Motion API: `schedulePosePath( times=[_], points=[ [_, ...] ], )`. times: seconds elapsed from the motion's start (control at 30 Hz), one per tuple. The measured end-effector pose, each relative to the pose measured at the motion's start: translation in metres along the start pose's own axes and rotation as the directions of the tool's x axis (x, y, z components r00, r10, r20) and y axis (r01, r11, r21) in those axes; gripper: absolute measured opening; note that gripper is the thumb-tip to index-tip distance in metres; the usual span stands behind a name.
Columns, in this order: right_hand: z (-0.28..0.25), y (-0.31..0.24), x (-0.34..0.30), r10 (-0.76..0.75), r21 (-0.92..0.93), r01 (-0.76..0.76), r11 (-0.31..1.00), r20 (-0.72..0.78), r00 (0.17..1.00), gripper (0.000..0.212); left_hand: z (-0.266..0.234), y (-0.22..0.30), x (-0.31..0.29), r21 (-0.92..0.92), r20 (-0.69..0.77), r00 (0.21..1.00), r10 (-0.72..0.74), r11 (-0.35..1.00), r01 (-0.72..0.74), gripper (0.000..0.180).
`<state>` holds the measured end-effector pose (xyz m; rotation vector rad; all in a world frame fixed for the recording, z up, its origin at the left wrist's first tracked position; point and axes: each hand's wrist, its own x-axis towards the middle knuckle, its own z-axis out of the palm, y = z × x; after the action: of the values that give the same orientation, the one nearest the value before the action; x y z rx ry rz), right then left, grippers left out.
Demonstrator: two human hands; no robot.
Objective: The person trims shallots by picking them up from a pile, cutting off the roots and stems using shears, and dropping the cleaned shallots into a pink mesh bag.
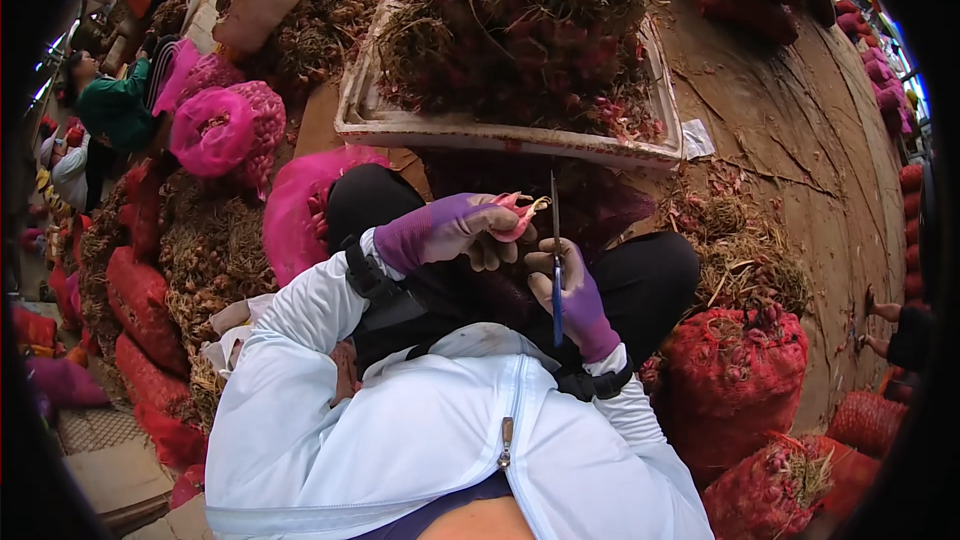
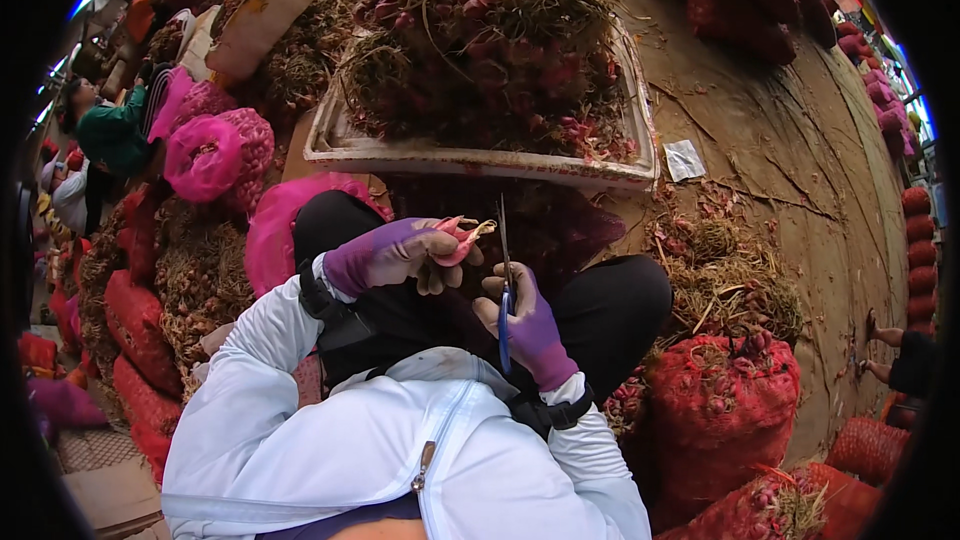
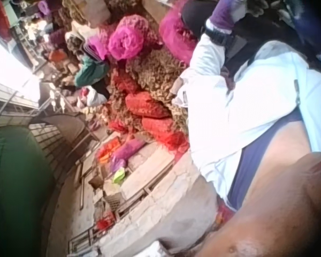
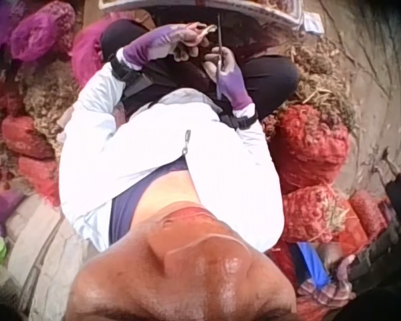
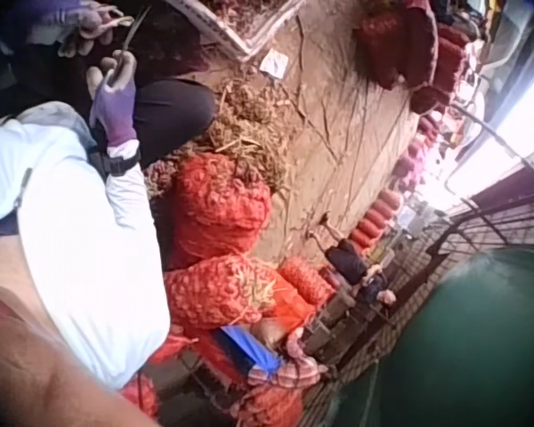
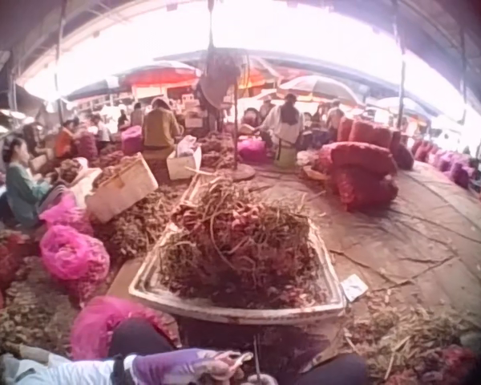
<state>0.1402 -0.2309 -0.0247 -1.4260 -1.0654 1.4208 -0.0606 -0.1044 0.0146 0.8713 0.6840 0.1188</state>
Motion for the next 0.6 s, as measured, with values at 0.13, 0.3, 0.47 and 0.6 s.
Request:
schedulePosePath(
  times=[0.13, 0.3, 0.47, 0.6],
  points=[
    [0.004, -0.011, -0.001, -0.045, -0.102, 0.045, 0.994, 0.009, 0.999, 0.049, 0.002, 0.001, -0.001, 0.026, -0.014, 1.0, 0.025, 0.999, -0.025, 0.032],
    [0.007, -0.017, -0.005, -0.148, -0.369, 0.082, 0.926, -0.153, 0.977, 0.035, 0.002, -0.001, -0.003, 0.112, -0.062, 0.996, 0.057, 0.992, -0.05, 0.03],
    [0.009, -0.003, -0.003, -0.212, -0.46, 0.122, 0.88, -0.151, 0.965, 0.049, 0.009, 0.008, -0.007, 0.178, -0.079, 0.996, 0.047, 0.983, -0.032, 0.032],
    [0.008, 0.008, -0.001, -0.271, -0.488, 0.195, 0.851, -0.09, 0.958, 0.054, 0.01, 0.008, -0.011, 0.2, -0.128, 0.991, 0.048, 0.979, -0.021, 0.028]
  ],
)
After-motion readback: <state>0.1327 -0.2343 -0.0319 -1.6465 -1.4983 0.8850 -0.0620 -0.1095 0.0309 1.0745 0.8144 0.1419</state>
